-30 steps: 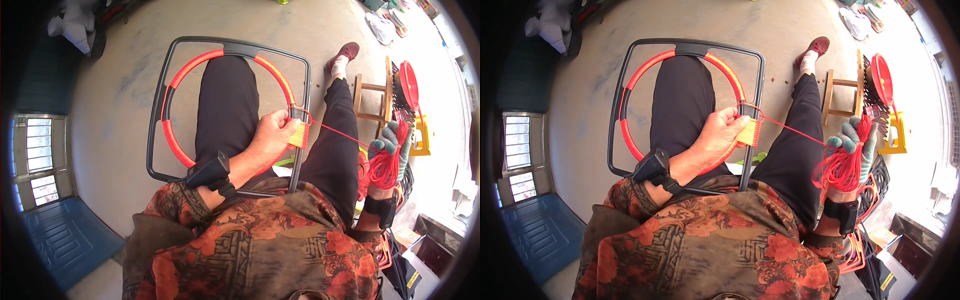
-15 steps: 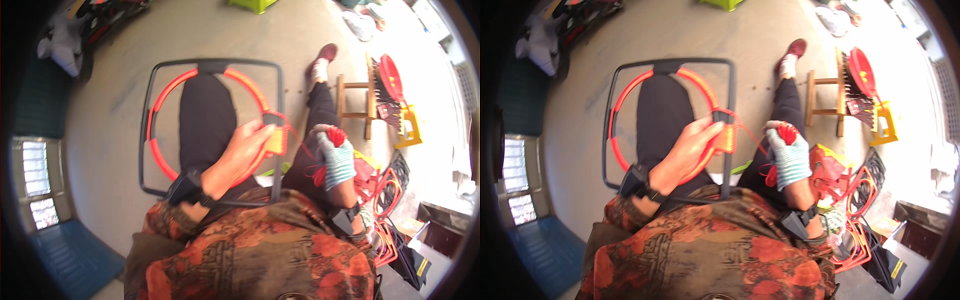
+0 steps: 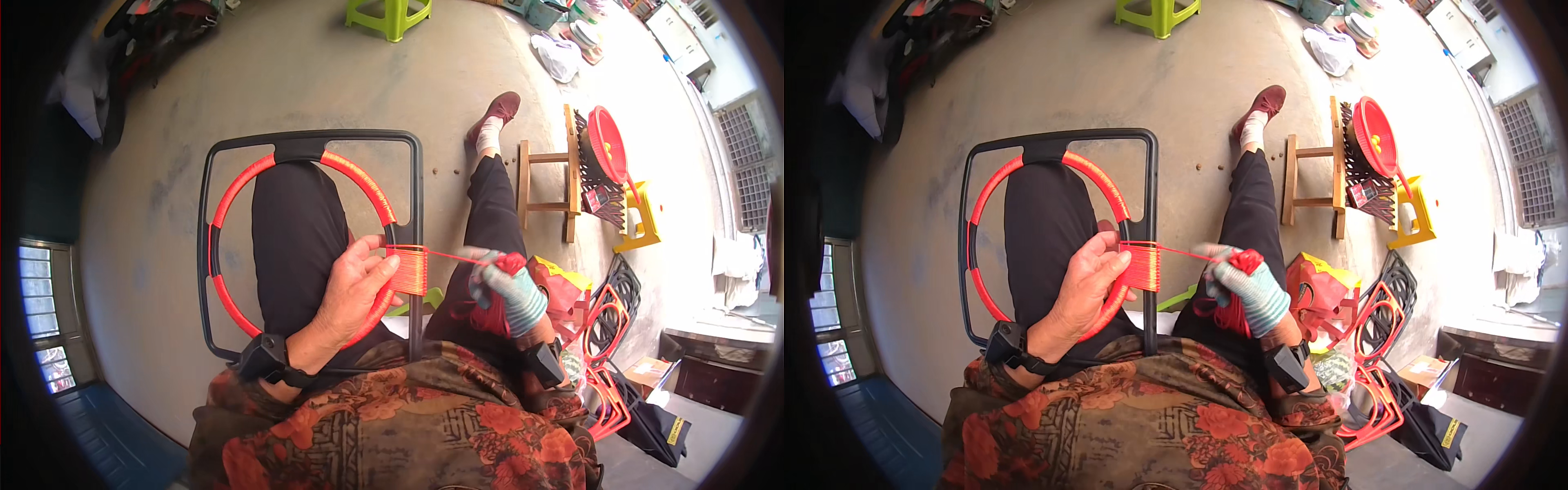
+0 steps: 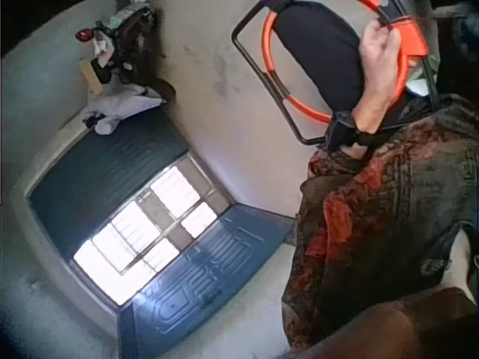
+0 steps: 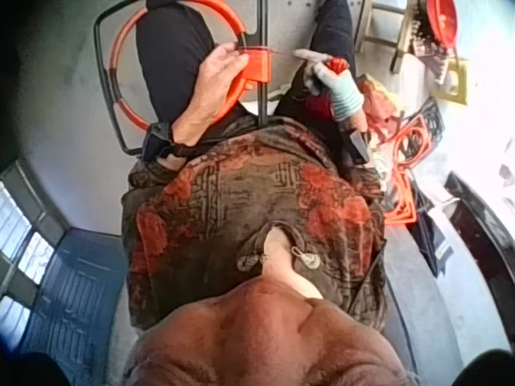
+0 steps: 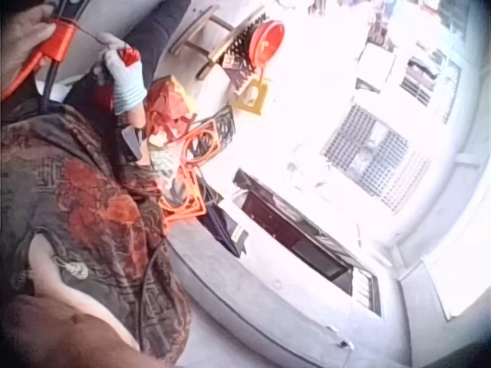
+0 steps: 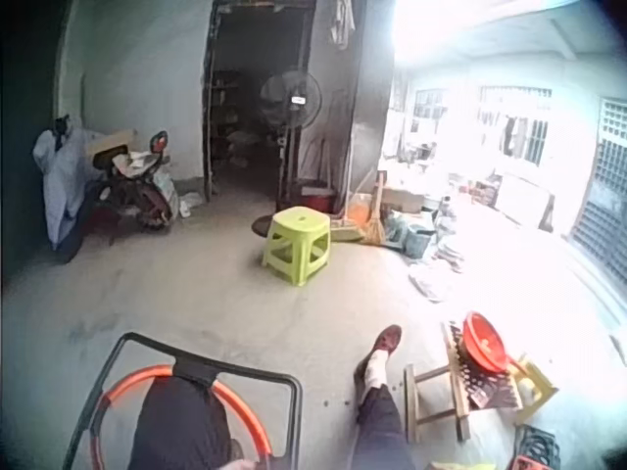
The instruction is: Winding a red cord around a black circular frame.
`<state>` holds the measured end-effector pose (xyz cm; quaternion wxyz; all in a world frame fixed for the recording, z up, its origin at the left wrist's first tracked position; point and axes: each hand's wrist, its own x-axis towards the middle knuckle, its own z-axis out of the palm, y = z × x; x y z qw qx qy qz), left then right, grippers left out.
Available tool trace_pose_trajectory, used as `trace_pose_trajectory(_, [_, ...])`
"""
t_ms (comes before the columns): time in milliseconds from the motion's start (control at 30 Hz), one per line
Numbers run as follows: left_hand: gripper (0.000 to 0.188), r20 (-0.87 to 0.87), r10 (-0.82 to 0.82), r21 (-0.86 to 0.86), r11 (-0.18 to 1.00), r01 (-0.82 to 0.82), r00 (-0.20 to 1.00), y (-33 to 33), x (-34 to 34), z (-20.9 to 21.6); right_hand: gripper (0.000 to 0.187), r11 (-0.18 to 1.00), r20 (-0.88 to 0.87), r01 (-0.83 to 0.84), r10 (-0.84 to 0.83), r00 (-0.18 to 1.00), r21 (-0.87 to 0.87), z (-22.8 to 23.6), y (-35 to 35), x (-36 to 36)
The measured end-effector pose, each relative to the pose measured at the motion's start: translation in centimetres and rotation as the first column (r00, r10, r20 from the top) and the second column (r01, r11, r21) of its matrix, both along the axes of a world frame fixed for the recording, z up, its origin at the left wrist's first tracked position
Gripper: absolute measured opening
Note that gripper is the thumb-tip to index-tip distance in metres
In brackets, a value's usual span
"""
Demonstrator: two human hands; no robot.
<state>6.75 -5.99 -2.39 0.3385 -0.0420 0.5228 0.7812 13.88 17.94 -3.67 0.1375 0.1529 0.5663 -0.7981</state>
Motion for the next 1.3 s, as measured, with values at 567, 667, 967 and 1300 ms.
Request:
trace_pose_trajectory(567, [0.016, 0.099, 0.016, 0.042, 0.999, -0.02, 0.995, -0.8, -0.9, -1.1, 0.042, 0.706, 0.042, 0.684, -0.689, 0.723, -0.183, 1.0, 7.5, 1.7])
trace_pose_trajectory(667, [0.015, 0.097, -0.03, 0.006, 1.0, 0.03, 0.995, -0.1, -1.1, -1.5, 0.031, 0.464, 0.041, 0.577, -0.756, 0.654, -0.672, -8.1, 25.9, 10.4])
trace_pose_trajectory(967, [0.019, 0.116, 0.057, -0.031, 0.998, -0.053, 0.992, 0.2, -0.3, -1.6, 0.034, 0.859, 0.051, 0.018, -0.051, 0.997, 0.512, 2.6, 9.2, 3.9])
trace_pose_trajectory(1300, [0.015, -0.119, 0.144, -0.124, 0.979, -0.159, 0.982, 0.5, 0.1, -2.2, 0.075, 0.884, -0.052, -0.011, 0.04, 0.998, 0.467, -1.9, -4.2, -3.9])
